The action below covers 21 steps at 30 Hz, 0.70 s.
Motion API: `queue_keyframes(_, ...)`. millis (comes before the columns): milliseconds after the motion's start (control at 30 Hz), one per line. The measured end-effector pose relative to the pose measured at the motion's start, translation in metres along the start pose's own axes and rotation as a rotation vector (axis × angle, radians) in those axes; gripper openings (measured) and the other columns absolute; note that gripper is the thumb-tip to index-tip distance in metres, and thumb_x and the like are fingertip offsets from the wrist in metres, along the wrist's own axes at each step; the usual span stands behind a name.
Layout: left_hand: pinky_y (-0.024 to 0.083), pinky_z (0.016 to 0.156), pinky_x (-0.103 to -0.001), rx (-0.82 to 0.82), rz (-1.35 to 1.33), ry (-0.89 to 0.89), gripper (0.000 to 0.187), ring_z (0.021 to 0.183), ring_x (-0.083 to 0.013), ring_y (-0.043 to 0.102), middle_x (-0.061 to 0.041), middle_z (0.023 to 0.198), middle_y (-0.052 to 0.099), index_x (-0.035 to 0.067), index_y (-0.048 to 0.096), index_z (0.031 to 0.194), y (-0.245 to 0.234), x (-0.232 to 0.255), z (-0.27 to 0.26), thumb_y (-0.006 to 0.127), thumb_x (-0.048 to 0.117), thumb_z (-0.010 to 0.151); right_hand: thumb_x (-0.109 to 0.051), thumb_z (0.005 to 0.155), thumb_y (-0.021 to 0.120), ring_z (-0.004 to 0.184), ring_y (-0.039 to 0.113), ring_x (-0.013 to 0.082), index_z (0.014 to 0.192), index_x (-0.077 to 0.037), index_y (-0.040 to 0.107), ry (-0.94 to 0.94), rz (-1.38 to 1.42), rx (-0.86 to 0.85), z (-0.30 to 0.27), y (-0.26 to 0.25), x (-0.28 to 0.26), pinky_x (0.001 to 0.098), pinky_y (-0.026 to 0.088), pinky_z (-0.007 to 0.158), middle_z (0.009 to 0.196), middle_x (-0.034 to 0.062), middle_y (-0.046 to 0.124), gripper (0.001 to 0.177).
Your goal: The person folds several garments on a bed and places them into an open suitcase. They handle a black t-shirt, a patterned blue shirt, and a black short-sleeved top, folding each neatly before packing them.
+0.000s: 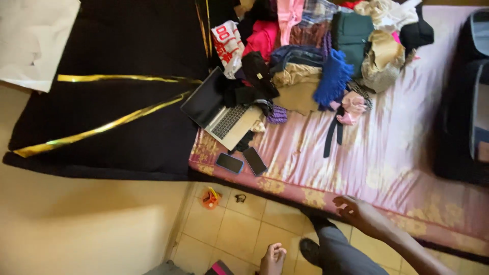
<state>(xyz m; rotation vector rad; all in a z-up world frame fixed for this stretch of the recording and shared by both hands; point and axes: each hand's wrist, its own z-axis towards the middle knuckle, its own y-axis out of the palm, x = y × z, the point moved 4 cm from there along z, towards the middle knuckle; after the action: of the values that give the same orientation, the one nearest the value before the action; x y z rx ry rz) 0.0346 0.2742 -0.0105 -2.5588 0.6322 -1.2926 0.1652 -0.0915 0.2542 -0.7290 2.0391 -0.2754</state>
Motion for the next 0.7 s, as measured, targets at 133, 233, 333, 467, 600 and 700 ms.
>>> queue_keyframes(133,0.062,0.084,-0.029,-0.039,-0.126,0.073,0.041,0.095,-0.0130,0.078,-0.006,0.101,0.080,0.008,0.063,0.123,-0.027,0.058,0.026,0.074,0.034,0.092,-0.019,0.092,0.065,0.095,0.078,0.0169,0.123,-0.010,0.067,-0.028,0.056,0.036,0.059,0.003,-0.001,0.0308,0.062,0.082,0.113,0.0059,0.077,0.032)
queue_keyframes(233,0.059,0.082,-0.028,-0.060,-0.224,0.002,0.037,0.092,-0.0130,0.074,-0.005,0.103,0.079,0.008,0.066,0.123,-0.045,0.087,0.049,0.073,0.030,0.094,-0.021,0.093,0.066,0.095,0.079,0.0172,0.120,-0.009,0.069,-0.057,0.085,0.063,0.119,0.000,-0.018,0.0322,0.062,0.082,0.110,0.0085,0.079,0.030)
queue_keyframes(333,0.059,0.078,-0.030,-0.067,-0.269,-0.030,0.035,0.087,-0.0156,0.072,-0.006,0.102,0.078,0.007,0.066,0.123,-0.069,0.146,0.044,0.072,0.025,0.093,-0.024,0.093,0.068,0.090,0.078,0.0199,0.119,-0.009,0.070,-0.062,0.039,0.052,0.180,-0.007,-0.034,0.0353,0.061,0.079,0.106,0.0111,0.078,0.030)
queue_keyframes(467,0.061,0.081,-0.032,-0.098,-0.062,0.058,0.033,0.094,-0.0163,0.077,-0.006,0.107,0.077,0.009,0.064,0.123,-0.114,0.262,0.076,0.068,0.025,0.095,-0.029,0.090,0.071,0.080,0.076,0.0256,0.118,-0.008,0.071,-0.030,-0.055,0.012,0.281,-0.020,-0.039,0.0404,0.059,0.073,0.106,0.0098,0.078,0.035)
queue_keyframes(600,0.061,0.081,-0.034,-0.048,0.172,0.123,0.027,0.095,-0.0230,0.074,-0.010,0.108,0.076,0.009,0.067,0.121,-0.129,0.320,0.112,0.067,0.026,0.100,-0.031,0.091,0.071,0.079,0.076,0.0244,0.118,-0.008,0.072,-0.036,-0.077,0.011,0.406,-0.009,0.000,0.0396,0.059,0.073,0.104,0.0107,0.077,0.036)
queue_keyframes(700,0.058,0.085,-0.034,-0.093,0.065,0.144,0.030,0.100,-0.0214,0.074,-0.009,0.115,0.075,0.007,0.063,0.121,-0.149,0.385,0.140,0.068,0.023,0.096,-0.033,0.095,0.068,0.086,0.074,0.0198,0.118,-0.005,0.069,0.139,0.286,-0.003,0.502,0.014,0.029,0.0401,0.063,0.073,0.103,0.0115,0.076,0.036)
